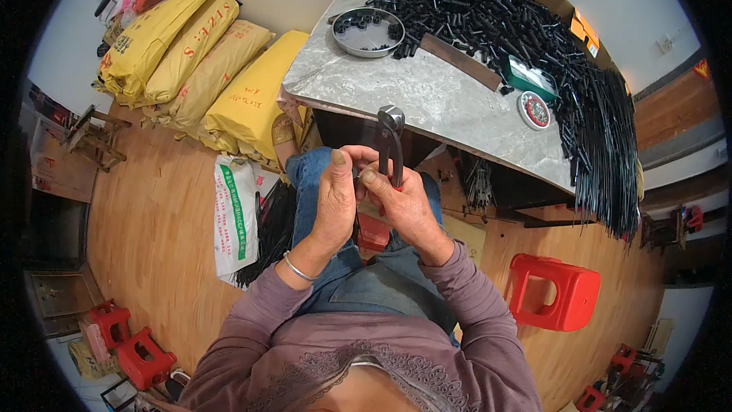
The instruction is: Assembling black plastic strips with connectors using pliers.
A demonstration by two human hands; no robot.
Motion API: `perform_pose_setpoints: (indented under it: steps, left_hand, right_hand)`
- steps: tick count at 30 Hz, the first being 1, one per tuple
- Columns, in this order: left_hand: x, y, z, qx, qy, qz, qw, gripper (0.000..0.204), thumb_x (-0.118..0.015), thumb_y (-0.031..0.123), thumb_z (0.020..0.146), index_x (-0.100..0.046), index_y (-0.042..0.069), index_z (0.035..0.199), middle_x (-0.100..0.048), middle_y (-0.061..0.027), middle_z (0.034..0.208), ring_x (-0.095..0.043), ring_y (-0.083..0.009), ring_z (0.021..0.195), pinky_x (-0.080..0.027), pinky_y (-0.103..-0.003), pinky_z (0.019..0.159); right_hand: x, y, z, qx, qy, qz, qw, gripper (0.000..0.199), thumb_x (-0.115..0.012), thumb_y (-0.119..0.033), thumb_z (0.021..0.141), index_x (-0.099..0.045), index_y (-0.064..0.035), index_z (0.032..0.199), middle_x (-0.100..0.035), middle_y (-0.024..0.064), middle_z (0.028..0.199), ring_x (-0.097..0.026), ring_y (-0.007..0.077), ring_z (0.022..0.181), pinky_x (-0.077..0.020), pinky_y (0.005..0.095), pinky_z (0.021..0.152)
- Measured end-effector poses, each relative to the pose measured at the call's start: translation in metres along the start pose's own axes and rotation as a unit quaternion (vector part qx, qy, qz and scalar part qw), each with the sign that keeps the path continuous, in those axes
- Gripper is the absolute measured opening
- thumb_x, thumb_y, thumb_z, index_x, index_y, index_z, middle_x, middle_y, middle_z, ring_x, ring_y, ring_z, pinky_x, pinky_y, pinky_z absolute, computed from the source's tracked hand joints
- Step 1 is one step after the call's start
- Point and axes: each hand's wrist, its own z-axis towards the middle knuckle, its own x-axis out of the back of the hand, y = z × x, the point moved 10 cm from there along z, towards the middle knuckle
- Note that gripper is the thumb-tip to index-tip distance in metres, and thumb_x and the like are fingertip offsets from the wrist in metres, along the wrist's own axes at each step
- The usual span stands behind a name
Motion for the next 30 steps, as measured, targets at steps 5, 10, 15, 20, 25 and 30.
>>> perform_pose_setpoints:
  steps: [5, 10, 15, 20, 25, 30]
  left_hand:
    - [-0.003, -0.004, -0.001, -0.006, -0.009, -0.034, 0.999, 0.055, -0.034, 0.049, 0.100, -0.058, 0.000, 0.094, -0.054, -0.0033, 0.088, -0.053, -0.0093, 0.082, -0.045, -0.023, 0.071]
    - [-0.004, 0.011, -0.006, -0.007, 0.017, -0.049, 0.999, 0.054, -0.038, 0.050, 0.099, -0.059, 0.000, 0.094, -0.057, -0.0031, 0.085, -0.054, -0.0084, 0.077, -0.045, -0.022, 0.069]
    - [0.006, 0.001, -0.004, 0.011, 0.030, -0.024, 0.999, 0.059, -0.037, 0.057, 0.096, -0.058, 0.002, 0.096, -0.054, 0.0020, 0.075, -0.049, -0.0037, 0.065, -0.041, -0.018, 0.057]
    - [0.008, -0.005, -0.001, 0.060, 0.015, -0.025, 0.998, 0.060, -0.034, 0.058, 0.097, -0.057, 0.003, 0.088, -0.053, 0.0012, 0.069, -0.046, -0.0040, 0.057, -0.039, -0.018, 0.051]
    - [0.016, -0.010, 0.003, 0.071, 0.028, -0.033, 0.996, 0.067, -0.031, 0.061, 0.096, -0.058, 0.003, 0.078, -0.052, 0.0007, 0.059, -0.046, -0.0042, 0.055, -0.036, -0.020, 0.047]
    - [0.011, -0.014, 0.007, 0.099, -0.003, -0.009, 0.995, 0.071, -0.023, 0.065, 0.095, -0.054, 0.007, 0.069, -0.045, 0.0025, 0.057, -0.040, -0.0036, 0.052, -0.030, -0.018, 0.046]
  right_hand:
    - [0.000, -0.005, -0.002, 0.044, 0.034, -0.046, 0.997, 0.013, -0.063, -0.014, 0.090, -0.061, -0.0016, 0.085, -0.057, 0.0003, 0.071, -0.045, 0.0075, 0.059, -0.0370, 0.0239, 0.053]
    - [-0.005, -0.033, -0.021, 0.186, 0.164, -0.307, 0.919, 0.009, -0.061, -0.009, 0.090, -0.062, 0.0001, 0.088, -0.062, 0.0023, 0.078, -0.055, 0.0083, 0.071, -0.0454, 0.0244, 0.062]
    - [-0.017, -0.023, -0.032, 0.165, 0.142, -0.203, 0.955, 0.021, -0.059, -0.011, 0.093, -0.062, 0.0022, 0.109, -0.063, 0.0024, 0.089, -0.055, 0.0080, 0.076, -0.0461, 0.0238, 0.066]
    - [-0.015, -0.019, -0.037, 0.159, 0.095, -0.177, 0.967, 0.033, -0.057, -0.012, 0.095, -0.055, 0.0019, 0.125, -0.058, 0.0014, 0.097, -0.052, 0.0074, 0.080, -0.0458, 0.0220, 0.069]
    - [-0.027, -0.030, -0.032, 0.107, 0.009, -0.213, 0.971, 0.026, -0.054, -0.006, 0.093, -0.056, 0.0023, 0.118, -0.059, 0.0066, 0.099, -0.055, 0.0093, 0.078, -0.0452, 0.0230, 0.067]
    - [-0.017, -0.035, -0.032, 0.002, -0.044, -0.116, 0.992, 0.042, -0.048, -0.009, 0.095, -0.043, 0.0010, 0.135, -0.058, 0.0051, 0.096, -0.052, 0.0078, 0.065, -0.0437, 0.0213, 0.057]
